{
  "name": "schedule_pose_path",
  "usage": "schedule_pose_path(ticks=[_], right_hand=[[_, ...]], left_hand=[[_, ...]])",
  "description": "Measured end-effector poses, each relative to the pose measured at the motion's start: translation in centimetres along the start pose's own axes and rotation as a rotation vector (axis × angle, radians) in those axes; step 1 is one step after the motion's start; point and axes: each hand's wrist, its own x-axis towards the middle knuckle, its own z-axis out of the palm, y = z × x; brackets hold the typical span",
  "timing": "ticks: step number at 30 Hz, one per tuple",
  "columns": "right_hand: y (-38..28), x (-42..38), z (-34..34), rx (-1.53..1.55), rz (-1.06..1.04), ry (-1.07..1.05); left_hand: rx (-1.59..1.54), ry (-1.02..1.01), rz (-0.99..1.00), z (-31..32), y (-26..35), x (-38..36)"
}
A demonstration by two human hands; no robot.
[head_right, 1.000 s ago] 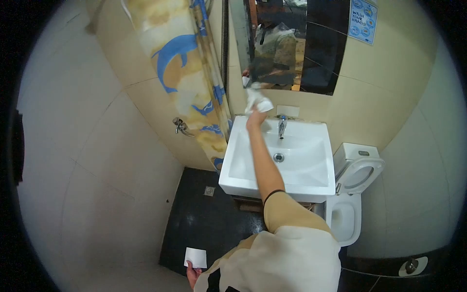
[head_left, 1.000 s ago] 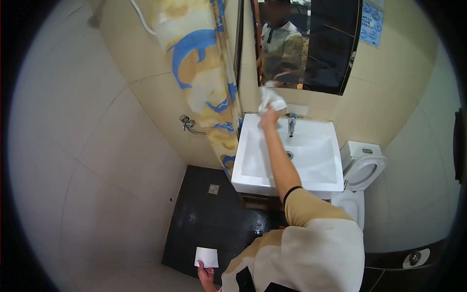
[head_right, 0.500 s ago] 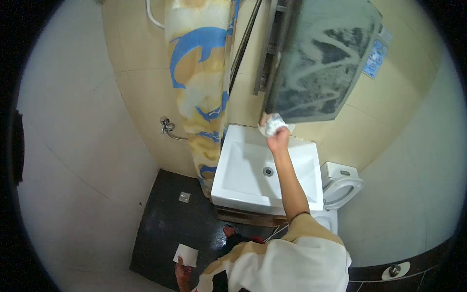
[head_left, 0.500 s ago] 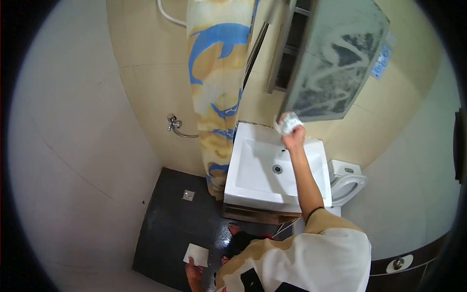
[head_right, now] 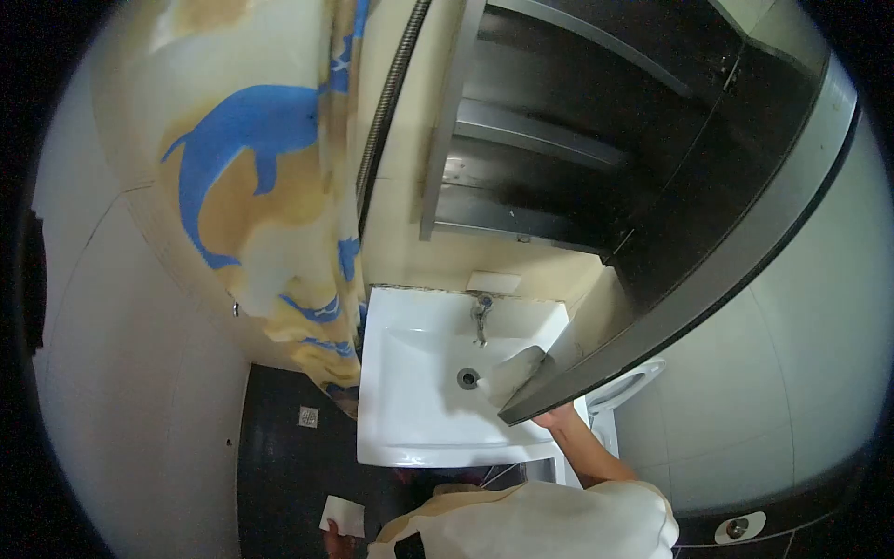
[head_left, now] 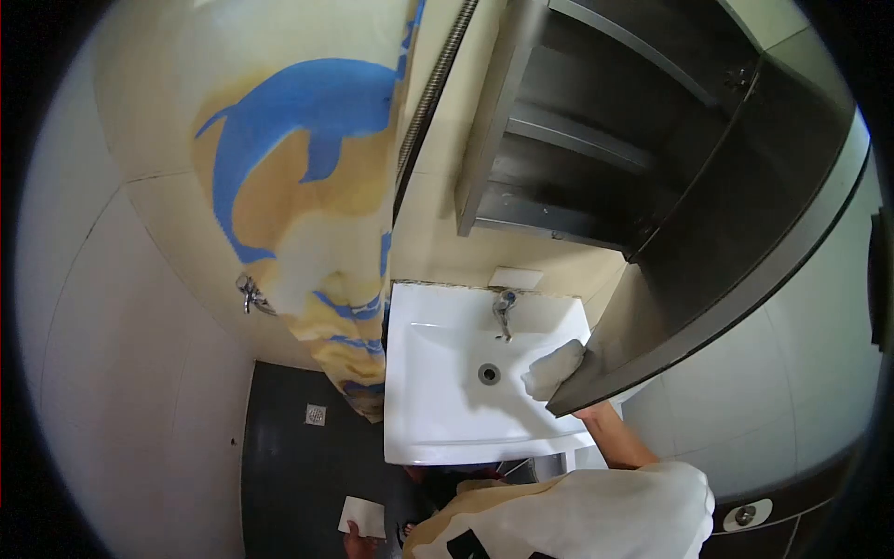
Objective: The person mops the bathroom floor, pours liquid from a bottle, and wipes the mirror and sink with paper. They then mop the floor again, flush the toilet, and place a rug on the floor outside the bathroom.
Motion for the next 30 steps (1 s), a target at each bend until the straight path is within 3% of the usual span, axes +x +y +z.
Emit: schedule_pose_path(ticks=[2, 4, 6, 8, 10, 12, 14, 15, 18, 20, 23, 25, 26, 27, 28, 30], right_hand=[[0.6, 0.2, -1.9, 0.058, 0.058, 0.07], [0.4, 0.6, 0.7, 0.067, 0.014, 0.083], [0.6, 2.1, 1.5, 0.017, -0.03, -0.087], [0.8, 3.9, 2.4, -0.013, -0.078, -0.106], [0.6, 6.6, 2.8, -0.005, -0.094, -0.274], [-0.1, 8.2, 3.8, -0.227, -0.12, -0.031], [-0.7, 10.9, 2.7, -0.338, 0.002, 0.003], [-1.2, 11.0, 5.9, -0.362, -0.005, 0.035], [-1.4, 13.7, 5.7, -0.496, -0.114, 0.02], [-2.3, 15.9, 3.7, -0.662, -0.015, -0.076], [0.3, 13.8, 2.9, -1.422, -0.144, 0.001], [4.2, 13.4, -2.2, -1.745, -0.179, -0.314], [6.9, 12.1, -3.5, -1.809, -0.173, -0.229], [9.3, 12.2, -5.6, -1.901, -0.248, -0.359], [10.8, 12.1, -5.6, -1.911, -0.126, -0.428], [15.7, 12.4, -7.6, -1.958, -0.262, -0.522]], left_hand=[[0.521, 0.478, 0.225, -0.9, -0.7, -0.1], [0.507, 0.495, 0.176, -0.5, 0.0, 2.6], [0.442, 0.509, 0.182, 0.3, 0.5, 4.5], [0.331, 0.519, 0.233, 0.8, 0.5, 4.8], [0.419, 0.529, 0.237, 2.5, 1.3, 4.3], [0.45, 0.506, 0.278, 2.7, 1.2, 3.4], [0.504, 0.536, 0.233, 2.9, 1.7, 2.7], [0.541, 0.537, 0.279, 3.4, 1.7, 2.0], [0.566, 0.536, 0.177, 1.8, 2.5, 0.4], [0.553, 0.592, 0.182, 1.9, 2.4, -0.7], [0.556, 0.607, 0.19, -0.2, 1.9, -2.4], [0.556, 0.616, 0.187, -1.2, 1.7, -3.6], [0.554, 0.629, 0.173, -1.5, 1.5, -4.1], [0.554, 0.64, 0.16, -1.6, 1.3, -4.5], [0.564, 0.638, 0.164, -1.8, 1.0, -4.6], [0.609, 0.632, 0.127, -3.2, 0.9, -4.1]])
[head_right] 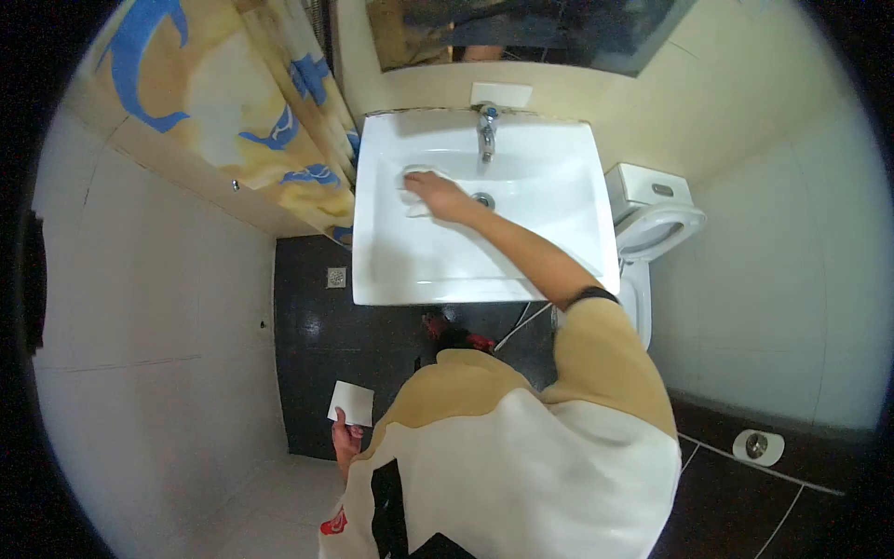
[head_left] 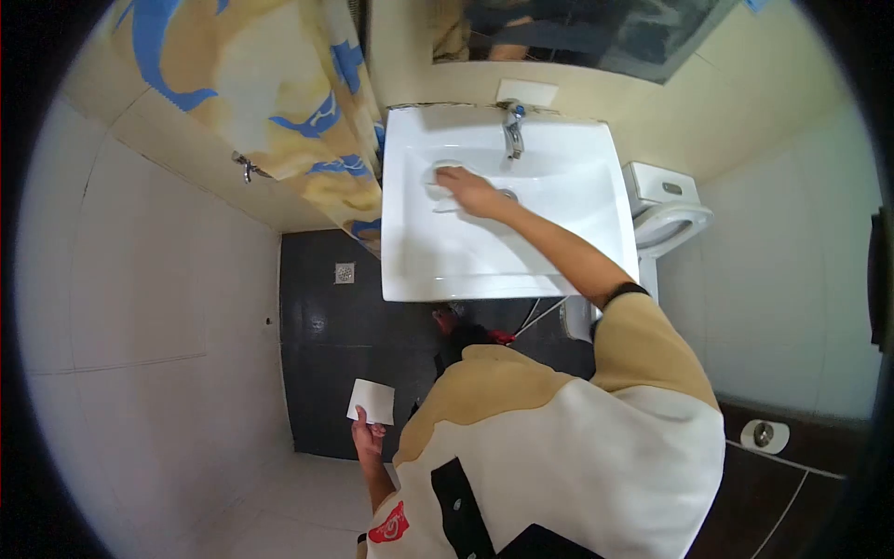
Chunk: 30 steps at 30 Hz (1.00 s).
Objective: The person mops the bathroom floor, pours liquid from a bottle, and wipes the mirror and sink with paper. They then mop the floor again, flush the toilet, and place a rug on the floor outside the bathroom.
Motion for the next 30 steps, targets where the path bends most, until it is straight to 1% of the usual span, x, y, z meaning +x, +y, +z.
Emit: schedule_pose_path(ticks=[1, 2, 4, 5, 6, 7, 8, 9, 10, 11, 12, 14, 15, 16, 17, 18, 19, 20, 22, 24, 25, 26, 27, 28, 29, 30], right_hand=[[-1.8, -0.8, 0.1, -0.056, -0.043, 0.027], [-0.6, -0.5, 2.3, -0.11, -0.066, 0.032], [5.8, -3.1, 9.0, -0.102, 0.128, 0.108], [8.1, -4.7, 9.5, -0.085, 0.208, 0.148], [9.0, -8.3, 6.5, -0.199, 0.215, 0.104], [11.2, -11.5, 4.3, -0.356, 0.265, -0.017], [13.0, -14.8, 2.5, -0.445, 0.189, 0.032], [12.3, -16.6, -0.3, -0.603, 0.255, -0.078], [10.8, -18.0, -2.6, -0.746, 0.328, -0.143], [11.5, -19.1, -2.1, -0.966, 0.435, -0.216], [11.5, -19.4, -0.6, -1.012, 0.634, -0.234], [11.0, -17.5, 2.0, -1.093, 1.029, -0.237], [6.3, -14.7, 0.3, -0.967, 1.119, -0.428], [6.0, -13.7, -0.4, -0.627, 0.767, -0.566], [4.0, -11.7, 0.5, -0.549, 0.644, -0.498], [2.0, -10.2, 2.3, -0.554, 0.512, -0.368], [-1.1, -7.0, 4.3, -0.481, 0.369, -0.284], [-1.6, -5.5, 5.3, -0.262, 0.325, -0.253], [-5.6, -3.9, 4.9, 0.096, 0.337, -0.178], [-8.9, -3.9, 3.2, 0.182, 0.155, -0.118], [-7.8, -4.5, 2.9, 0.322, 0.138, -0.115], [-6.3, -5.4, 2.6, 0.636, 0.374, -0.093], [-3.8, -5.8, 2.1, 0.686, 0.501, -0.083], [-0.7, -6.4, 2.7, 0.462, 0.574, 0.179], [2.2, -7.0, 1.5, 0.278, 0.629, 0.257], [4.7, -7.4, 0.3, 0.289, 0.756, 0.278]], left_hand=[[-0.008, -0.021, 0.032, -0.5, -0.9, -3.3], [0.023, -0.038, 0.012, -0.5, -0.9, -2.9], [0.092, -0.062, -0.032, -1.8, -0.4, -2.1], [0.051, -0.053, 0.03, -1.8, -0.6, -3.4], [0.05, -0.023, 0.035, -2.6, -1.0, -3.8], [0.049, 0.006, 0.038, -3.4, -1.4, -4.1], [0.043, 0.034, 0.039, -4.2, -1.9, -4.1], [0.03, 0.024, 0.02, -5.3, -2.6, -4.0], [0.031, 0.033, 0.001, -6.3, -3.2, -3.7], [0.031, 0.036, -0.015, -7.1, -3.9, -3.2], [0.034, 0.045, -0.039, -8.0, -4.6, -3.5], [0.033, 0.02, -0.036, -8.5, -6.0, -3.8], [0.031, 0.008, -0.03, -8.7, -6.5, -3.7], [0.025, -0.005, -0.044, -8.7, -7.1, -3.7], [0.025, -0.015, -0.059, -8.7, -7.7, -4.1], [0.027, -0.028, -0.072, -8.2, -8.1, -4.1], [0.216, 0.073, -0.085, -7.8, -8.5, -4.9], [0.039, 0.028, -0.004, -7.5, -10.1, -4.6], [0.191, 0.023, -0.045, -7.7, -9.3, -5.9], [0.156, 0.063, -0.094, -7.7, -9.0, -6.7], [0.133, 0.087, -0.113, -7.9, -8.9, -6.8], [0.108, 0.095, -0.068, -8.2, -8.5, -7.0], [0.079, 0.106, -0.02, -8.9, -8.5, -7.2], [0.044, 0.117, 0.031, -9.1, -8.7, -7.4], [-0.003, 0.141, 0.029, -9.2, -8.9, -7.7], [-0.047, 0.167, 0.026, -9.5, -9.1, -8.4]])
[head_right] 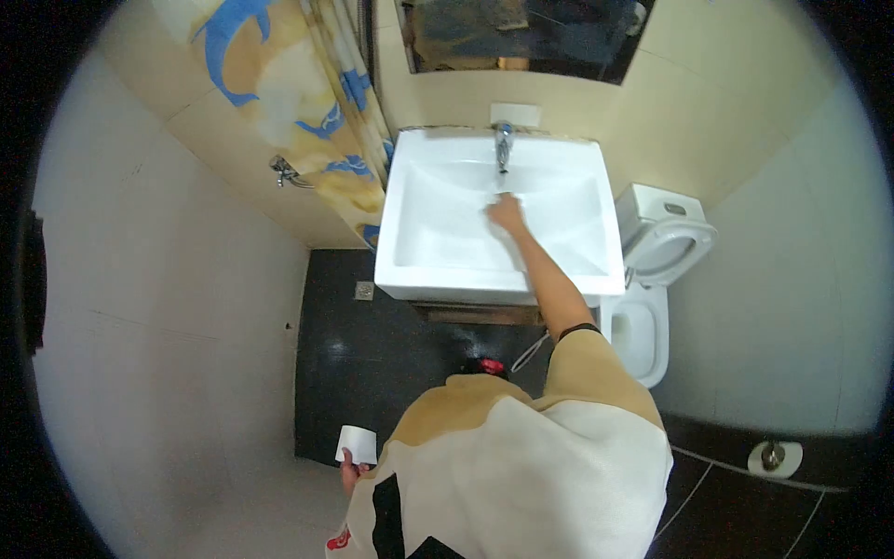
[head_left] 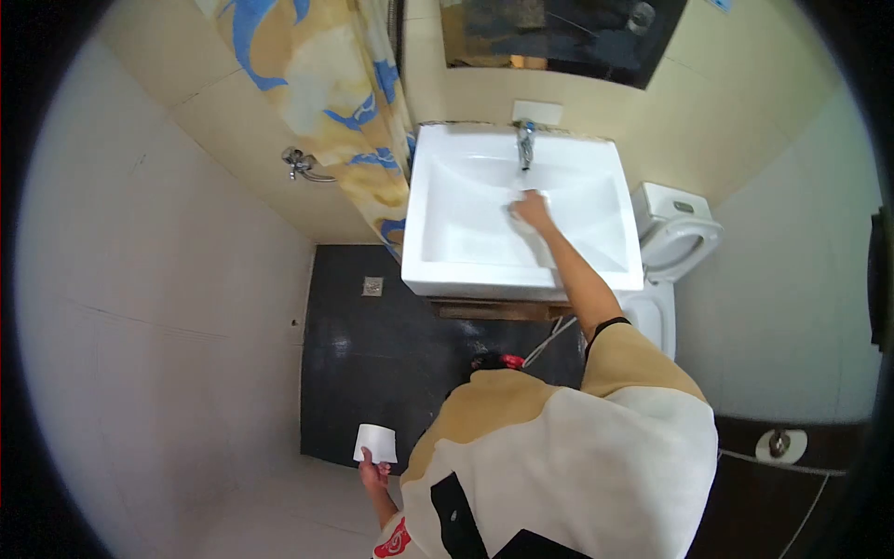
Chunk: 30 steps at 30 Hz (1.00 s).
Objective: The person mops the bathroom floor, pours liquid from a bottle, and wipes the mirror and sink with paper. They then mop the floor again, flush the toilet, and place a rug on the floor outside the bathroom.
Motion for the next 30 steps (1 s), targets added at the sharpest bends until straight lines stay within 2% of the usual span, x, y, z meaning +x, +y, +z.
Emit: schedule_pose_path(ticks=[2, 3, 5, 6, 7, 8, 9, 10, 11, 12, 14, 16, 18, 21, 23, 25, 26, 27, 30], right_hand=[[2.2, 2.1, -0.3, -0.516, 0.053, 0.087], [2.2, 2.8, 1.5, -0.606, 0.137, 0.163], [0.7, 4.1, 6.3, -0.784, 0.31, 0.324], [-1.5, 4.4, 8.2, -0.74, 0.361, 0.314], [-3.9, 4.0, 9.9, -0.73, 0.306, 0.324], [-6.2, 4.3, 11.9, -0.555, 0.225, 0.242], [-7.1, 4.4, 14.8, -0.457, -0.07, 0.366], [-8.5, 4.6, 16.8, -0.243, -0.431, 0.601], [-12.3, 3.8, 13.4, 0.126, -0.434, 0.313], [-13.4, 4.8, 12.0, 0.376, -0.461, 0.168], [-12.0, 8.1, 10.7, 0.407, -0.609, 0.147], [-11.8, 11.0, 5.7, 0.332, -0.507, 0.316], [-12.5, 11.9, 1.7, -0.037, -0.296, 0.488], [-10.8, 13.1, 7.3, -0.268, -0.494, 0.594], [-11.7, 11.3, 9.8, -0.039, -0.637, 0.4], [-12.3, 8.4, 12.5, 0.043, -0.759, 0.209], [-13.9, 5.7, 11.1, 0.248, -0.681, -0.002], [-14.1, 4.6, 10.6, 0.218, -0.769, 0.046], [-14.8, 2.8, 7.4, 0.274, -0.649, -0.318]], left_hand=[[-0.076, 0.048, -0.013, 0.2, 0.5, -0.9], [-0.099, 0.102, -0.013, 1.1, 0.3, -1.2], [-0.05, 0.036, -0.05, 2.7, 0.4, -1.6], [-0.023, 0.003, -0.075, 3.4, 0.3, -1.9], [0.004, -0.047, -0.054, 4.7, 0.7, -2.5], [0.023, -0.038, -0.047, 5.9, 1.0, -2.8], [0.04, -0.029, -0.042, 7.1, 1.0, -3.1], [0.055, -0.027, -0.032, 8.1, 0.8, -3.0], [0.022, -0.008, -0.024, 8.8, 0.3, -2.7], [0.021, -0.001, -0.037, 9.4, 0.0, -2.6], [0.021, 0.014, -0.06, 10.1, -0.4, -2.7], [-0.052, -0.001, -0.025, 10.9, -0.4, -3.5], [-0.092, 0.018, -0.019, 11.1, -1.9, -4.9], [-0.104, 0.051, -0.057, 11.3, -3.8, -5.7], [-0.097, 0.03, -0.133, 10.5, -5.4, -4.9], [-0.149, 0.02, -0.108, 11.3, -6.6, -4.4], [-0.177, 0.017, -0.092, 11.8, -7.0, -4.5], [-0.17, 0.021, -0.087, 12.2, -7.1, -4.7], [-0.135, 0.037, -0.044, 14.7, -4.8, -5.4]])
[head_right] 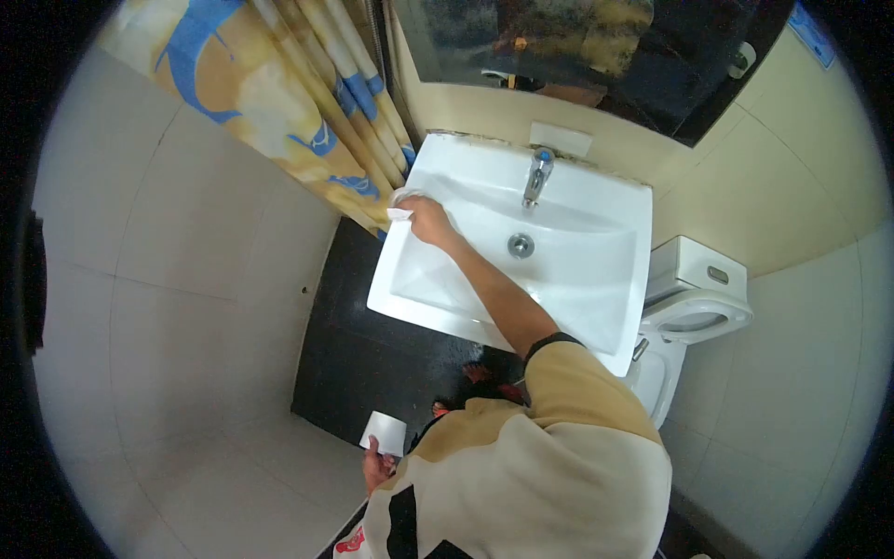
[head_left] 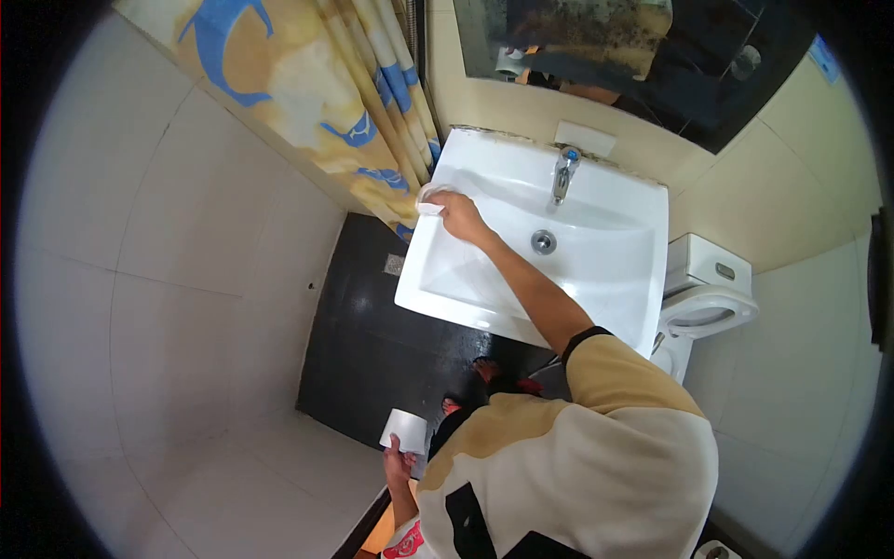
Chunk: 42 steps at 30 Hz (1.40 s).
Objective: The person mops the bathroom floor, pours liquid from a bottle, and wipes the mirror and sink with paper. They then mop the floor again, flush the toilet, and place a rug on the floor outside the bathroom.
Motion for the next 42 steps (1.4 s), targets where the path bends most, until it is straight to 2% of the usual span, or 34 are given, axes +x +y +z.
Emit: schedule_pose_path(ticks=[4, 7, 8, 9, 10, 11, 14, 17, 18, 19, 20, 21, 22, 24, 25, 26, 28, 29, 31, 35, 36, 37, 39, 40, 42], right_hand=[[-0.5, -3.6, -0.3, 0.438, 0.058, -0.291], [-0.6, -7.0, 0.8, 0.904, 0.274, -0.247], [-0.9, -7.9, 1.4, 0.854, 0.251, -0.158], [-3.3, -8.9, 0.6, 0.953, 0.272, -0.218], [-4.2, -9.7, 1.5, 0.899, 0.357, -0.227], [-4.6, -10.3, 2.9, 0.795, 0.226, -0.227], [-6.9, -12.1, 6.8, 0.721, 0.217, -0.295], [-5.8, -14.1, 11.8, 0.703, 0.36, -0.582], [-5.8, -15.5, 13.8, 0.645, 0.277, -0.588], [-6.9, -16.9, 15.7, 0.686, 0.333, -0.648], [-9.0, -19.1, 17.2, 0.726, 0.385, -0.719], [-11.4, -21.4, 18.5, 0.806, 0.425, -0.88], [-12.8, -22.0, 20.5, 0.879, 0.48, -0.999], [-18.9, -27.7, 22.5, 1.206, 0.572, -1.216], [-21.2, -30.0, 23.7, 1.117, 0.416, -1.364], [-23.3, -32.4, 24.3, 0.979, 0.118, -1.43], [-25.7, -36.5, 26.2, 0.695, -0.352, -1.398], [-25.3, -36.1, 26.8, 0.604, -0.384, -1.425], [-27.9, -41.3, 28.5, 0.391, -0.479, -1.521], [-34.1, -48.1, 31.2, 0.382, -0.347, -1.793], [-32.9, -44.0, 31.6, 0.43, -0.286, -1.831], [-35.5, -44.9, 31.4, 0.428, -0.425, -1.808], [-36.2, -46.0, 33.4, 0.417, -0.36, -1.922], [-36.9, -46.7, 34.1, 0.396, -0.308, -1.99], [-38.2, -48.7, 35.9, 0.422, 0.051, -2.028]], left_hand=[[0.099, 0.065, 0.1, 1.3, 1.8, -0.9], [0.033, 0.032, 0.169, 1.6, 2.6, -2.3], [0.024, 0.036, 0.203, 1.3, 2.9, -2.6], [0.05, 0.031, 0.195, 1.2, 3.2, -3.5], [0.077, 0.028, 0.188, 0.9, 3.7, -4.4], [0.047, 0.034, 0.201, 0.9, 4.3, -5.1], [-0.087, -0.062, 0.274, -0.2, 4.4, -4.2], [-0.274, -0.039, 0.305, -1.5, 2.7, -4.1], [-0.351, -0.025, 0.316, -1.9, 1.5, -4.3], [-0.407, -0.075, 0.355, -2.9, 0.1, -4.4], [-0.459, -0.041, 0.386, -4.3, -1.5, -5.8], [-0.509, -0.01, 0.419, -4.6, -2.4, -7.8], [-0.534, -0.012, 0.437, -5.3, -1.9, -6.9], [-0.625, -0.012, 0.508, -7.9, -4.8, -9.2], [-0.692, 0.036, 0.522, -8.5, -5.5, -10.4], [-0.761, 0.088, 0.551, -9.5, -6.0, -11.6], [-0.79, 0.176, 0.578, -12.8, -8.6, -13.3], [-0.744, 0.211, 0.567, -13.3, -8.8, -12.5], [-0.713, 0.243, 0.548, -17.6, -14.6, -14.9], [-0.831, 0.085, 0.61, -23.6, -21.6, -19.7], [-0.825, 0.074, 0.635, -21.4, -18.2, -18.0], [-0.849, 0.11, 0.643, -22.4, -18.9, -18.4], [-0.83, 0.085, 0.671, -24.3, -20.0, -18.0], [-0.806, 0.072, 0.67, -25.3, -20.5, -17.8], [-0.847, 0.118, 0.709, -27.3, -21.4, -17.7]])
